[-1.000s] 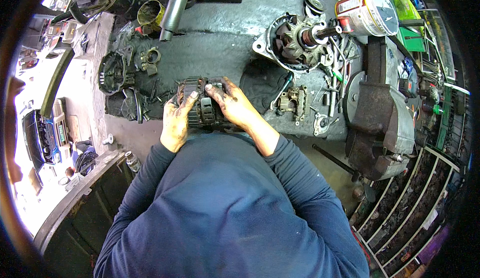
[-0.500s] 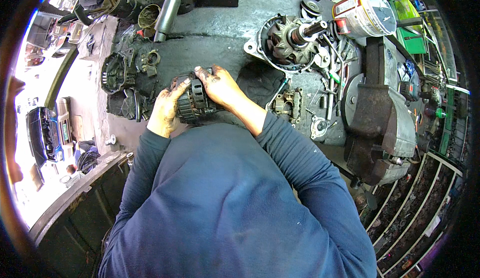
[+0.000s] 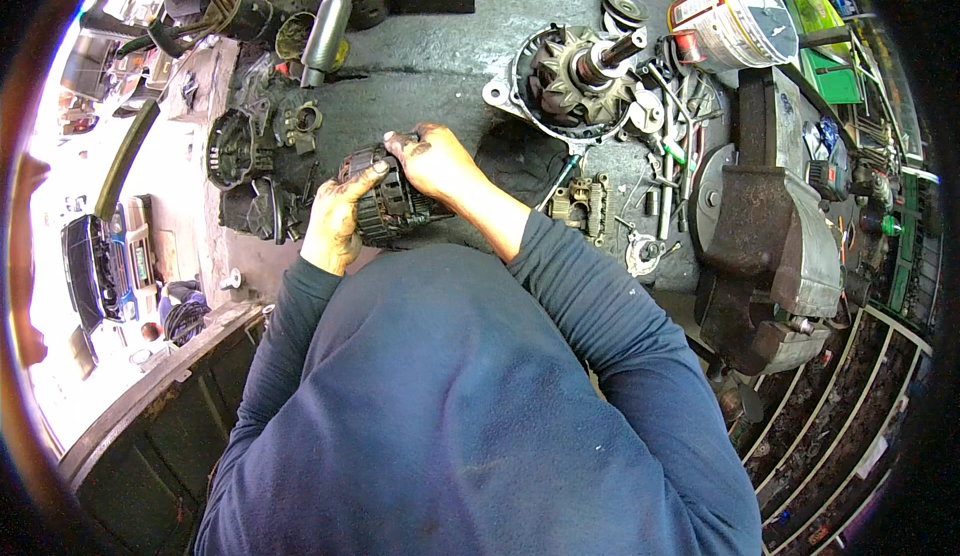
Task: The person disassembles a cylindrical mechanical component on a workbench, using a hammer to remove internal parts. They separate the housing from the inner assembly, inspect the pieces, and place them on the table.
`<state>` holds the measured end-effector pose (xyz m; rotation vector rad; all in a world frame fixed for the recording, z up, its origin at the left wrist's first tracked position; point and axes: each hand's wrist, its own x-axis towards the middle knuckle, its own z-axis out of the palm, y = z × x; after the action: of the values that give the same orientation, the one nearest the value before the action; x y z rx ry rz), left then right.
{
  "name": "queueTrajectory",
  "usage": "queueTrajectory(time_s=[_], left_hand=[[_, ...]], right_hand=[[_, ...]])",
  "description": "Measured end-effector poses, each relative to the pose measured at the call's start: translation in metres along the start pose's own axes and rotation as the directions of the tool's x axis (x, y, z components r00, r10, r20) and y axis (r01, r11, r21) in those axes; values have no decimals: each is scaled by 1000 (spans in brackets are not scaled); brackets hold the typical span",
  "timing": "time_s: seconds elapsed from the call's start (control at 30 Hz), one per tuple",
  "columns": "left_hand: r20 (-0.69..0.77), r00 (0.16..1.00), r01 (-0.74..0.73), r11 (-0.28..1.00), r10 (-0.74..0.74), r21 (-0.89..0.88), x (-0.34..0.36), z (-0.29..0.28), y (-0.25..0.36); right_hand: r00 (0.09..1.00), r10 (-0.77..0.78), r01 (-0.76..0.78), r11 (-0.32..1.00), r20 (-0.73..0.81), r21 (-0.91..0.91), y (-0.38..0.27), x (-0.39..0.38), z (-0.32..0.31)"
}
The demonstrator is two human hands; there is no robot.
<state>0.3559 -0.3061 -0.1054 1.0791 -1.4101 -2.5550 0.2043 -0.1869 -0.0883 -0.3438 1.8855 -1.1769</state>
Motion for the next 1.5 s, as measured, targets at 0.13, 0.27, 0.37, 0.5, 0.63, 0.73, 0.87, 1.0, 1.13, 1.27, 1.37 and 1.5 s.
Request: queueTrajectory(time_s=[0.13, 0.27, 0.37, 0.5, 0.63, 0.73, 0.87, 1.0, 1.13, 1.27, 1.37, 1.5], left_hand=[[152, 918, -385, 726, 367, 570, -4, -7, -3], [261, 870, -468, 533, 418, 705, -5, -11, -7], [164, 968, -234, 914, 189, 330, -4, -12, -8], [487, 712, -626, 143, 506, 767, -6, -15, -6], [582, 615, -671, -35, 531, 741, -12, -16, 0], [565, 620, -707, 76, 545, 703, -17, -10, 2], [467, 698, -664, 247, 543, 706, -21, 0, 1], [500, 604, -716, 148, 620, 682, -22, 6, 5], [215, 871, -483, 695, 441, 532, -26, 14, 8], [101, 945, -325, 856, 311, 402, -29, 23, 9], [92, 945, -325, 863, 315, 386, -27, 24, 8], [208, 877, -462, 643, 432, 612, -23, 19, 6]], right_hand=[[998, 5, -4, 1000, 55, -7, -4, -6, -8], [999, -23, 24, 998, 27, -58, 4, -2, -4], [995, -80, 76, 996, -60, -52, 12, 4, 5], [995, -86, 81, 994, -55, -78, 12, 3, 3], [987, -118, 93, 971, 106, 220, 8, -10, -8], [978, -33, -34, 949, 206, 312, 8, -23, -13], [984, -56, 15, 972, 168, 233, 11, -31, -13], [988, -65, 34, 977, 143, 210, 12, -30, -11], [987, -142, 139, 990, 82, 36, 14, -29, -10], [987, -155, 155, 988, 38, 5, 18, -27, -8], [990, -138, 139, 990, -16, 19, 21, -25, -4], [995, -81, 81, 997, -51, -7, 18, -26, -2]])
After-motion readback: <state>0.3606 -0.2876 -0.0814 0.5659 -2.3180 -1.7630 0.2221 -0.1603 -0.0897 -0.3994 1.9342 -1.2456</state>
